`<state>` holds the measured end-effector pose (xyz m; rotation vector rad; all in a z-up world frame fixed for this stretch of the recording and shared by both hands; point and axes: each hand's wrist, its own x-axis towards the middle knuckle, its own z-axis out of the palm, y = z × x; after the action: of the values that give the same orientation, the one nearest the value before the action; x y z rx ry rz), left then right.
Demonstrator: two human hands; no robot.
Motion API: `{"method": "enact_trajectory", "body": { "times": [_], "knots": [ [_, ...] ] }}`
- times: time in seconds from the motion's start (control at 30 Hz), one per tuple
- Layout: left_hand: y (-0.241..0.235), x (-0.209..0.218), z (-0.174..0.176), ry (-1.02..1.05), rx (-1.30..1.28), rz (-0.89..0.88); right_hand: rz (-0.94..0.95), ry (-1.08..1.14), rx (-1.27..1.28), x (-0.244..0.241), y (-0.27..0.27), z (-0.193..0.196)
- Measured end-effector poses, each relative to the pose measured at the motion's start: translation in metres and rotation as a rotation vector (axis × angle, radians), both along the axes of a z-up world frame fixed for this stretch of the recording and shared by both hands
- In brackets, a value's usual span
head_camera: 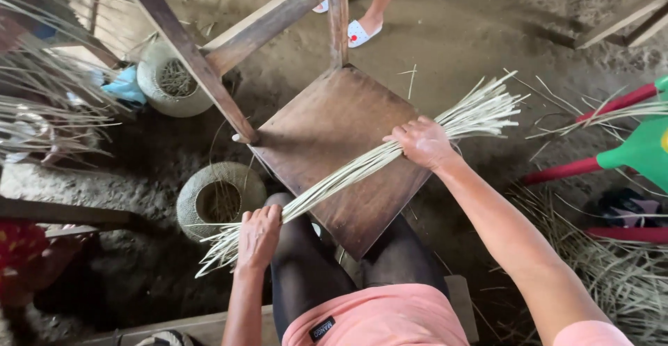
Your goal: The person sits on the floor and sorts a bundle of dried straw strips by hand. They separate the bundle into smaller groups, align the ends, and hold the sorted portions in each hand.
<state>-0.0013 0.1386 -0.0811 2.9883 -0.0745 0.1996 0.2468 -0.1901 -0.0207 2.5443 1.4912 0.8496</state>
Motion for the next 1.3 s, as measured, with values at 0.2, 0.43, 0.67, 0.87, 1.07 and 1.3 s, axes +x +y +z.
{"method": "enact_trajectory", "body": {
  "times": [0.2, 0.43, 0.67, 0.87, 1.07, 1.3],
  "knots": [
    [0.009, -0.001, 0.008, 0.035, -0.018, 0.001, -0.038, 0.041, -0.139, -0.003, 0.005, 0.013],
    [0.040, -0.022, -0.006, 0.127, 0.043, 0.080, -0.051, 0.031, -0.125, 0.025, -0.030, -0.003],
    [0.037, -0.018, -0.002, 0.154, 0.027, 0.068, -0.092, 0.150, -0.214, 0.029, -0.038, 0.000],
    [0.010, -0.001, -0.004, 0.132, 0.046, 0.006, -0.263, 0.287, -0.393, 0.006, -0.022, 0.046],
    [-0.011, 0.014, -0.046, -0.135, 0.118, 0.023, -0.034, 0.609, -0.142, -0.066, 0.027, 0.023],
    [-0.040, 0.029, 0.017, -0.184, 0.026, 0.157, -0.080, 0.718, -0.072, -0.113, 0.087, -0.026]
  ]
}}
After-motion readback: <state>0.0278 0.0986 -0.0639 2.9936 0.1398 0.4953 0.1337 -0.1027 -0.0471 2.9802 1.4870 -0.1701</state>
